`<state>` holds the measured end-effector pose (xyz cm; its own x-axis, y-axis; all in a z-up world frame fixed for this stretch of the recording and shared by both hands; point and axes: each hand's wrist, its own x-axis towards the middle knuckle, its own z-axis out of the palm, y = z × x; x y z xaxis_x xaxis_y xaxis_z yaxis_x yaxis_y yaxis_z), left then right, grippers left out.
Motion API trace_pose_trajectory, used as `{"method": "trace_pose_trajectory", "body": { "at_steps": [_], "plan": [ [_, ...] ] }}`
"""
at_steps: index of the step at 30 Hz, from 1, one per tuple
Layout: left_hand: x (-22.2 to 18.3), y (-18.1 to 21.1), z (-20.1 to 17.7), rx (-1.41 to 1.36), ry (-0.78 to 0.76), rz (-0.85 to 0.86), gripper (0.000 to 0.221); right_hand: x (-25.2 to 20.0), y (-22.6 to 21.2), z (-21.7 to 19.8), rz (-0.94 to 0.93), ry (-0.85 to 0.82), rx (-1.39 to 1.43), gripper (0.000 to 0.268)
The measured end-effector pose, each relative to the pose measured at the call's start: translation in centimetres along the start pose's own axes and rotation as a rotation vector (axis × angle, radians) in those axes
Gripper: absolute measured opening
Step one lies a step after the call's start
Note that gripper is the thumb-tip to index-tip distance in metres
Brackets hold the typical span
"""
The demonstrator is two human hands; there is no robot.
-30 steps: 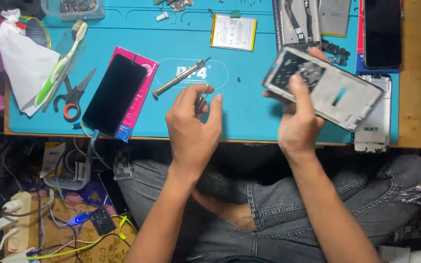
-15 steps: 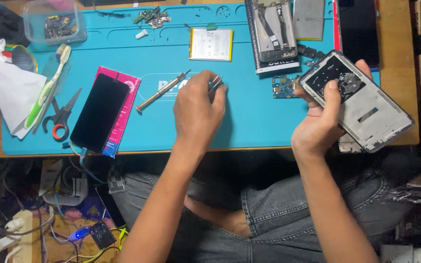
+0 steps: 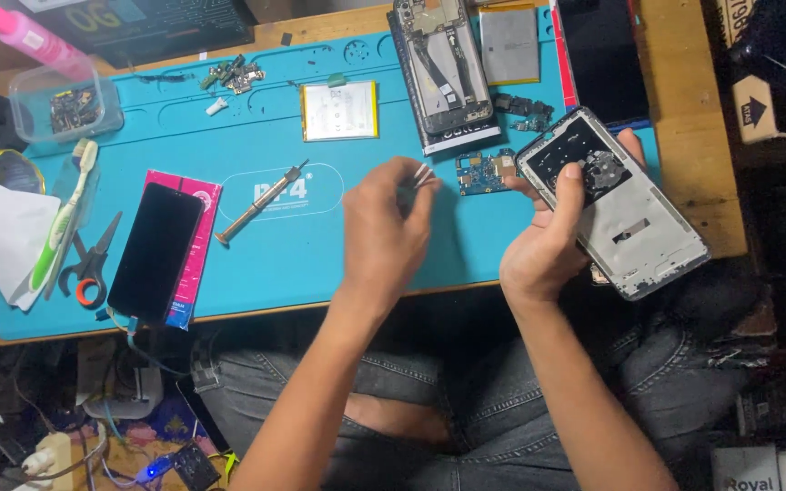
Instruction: Repairing a mobile phone by manipulating internal components and screws on a workbench
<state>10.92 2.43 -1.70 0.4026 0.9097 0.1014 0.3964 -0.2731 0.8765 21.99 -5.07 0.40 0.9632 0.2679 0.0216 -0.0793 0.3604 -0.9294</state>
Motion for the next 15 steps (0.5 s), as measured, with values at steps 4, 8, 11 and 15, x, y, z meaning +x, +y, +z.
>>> {"method": "trace_pose_trajectory", "body": {
  "at_steps": [4,8,11,15],
  "plan": [
    [0.8,0.8,2.9,-0.014,-0.046,0.048,0.006,0.2,-0.3,-0.2,0.025,0.011,-0.032,0.038],
    [0.8,1.2,2.7,-0.037,-0.053,0.043,0.010,0.4,0.1,-0.3,0.021,0.008,-0.042,0.039],
    [0.0,1.4,1.1,-0.079,-0.017,-0.053,0.010,0.5,0.2,-0.5,0.021,-0.007,-0.053,0.040],
    [-0.6,-0.1,-0.4,-0.203,0.020,-0.218,0.011,0.3,0.3,-0.5,0.028,-0.050,-0.071,0.042]
  ]
}}
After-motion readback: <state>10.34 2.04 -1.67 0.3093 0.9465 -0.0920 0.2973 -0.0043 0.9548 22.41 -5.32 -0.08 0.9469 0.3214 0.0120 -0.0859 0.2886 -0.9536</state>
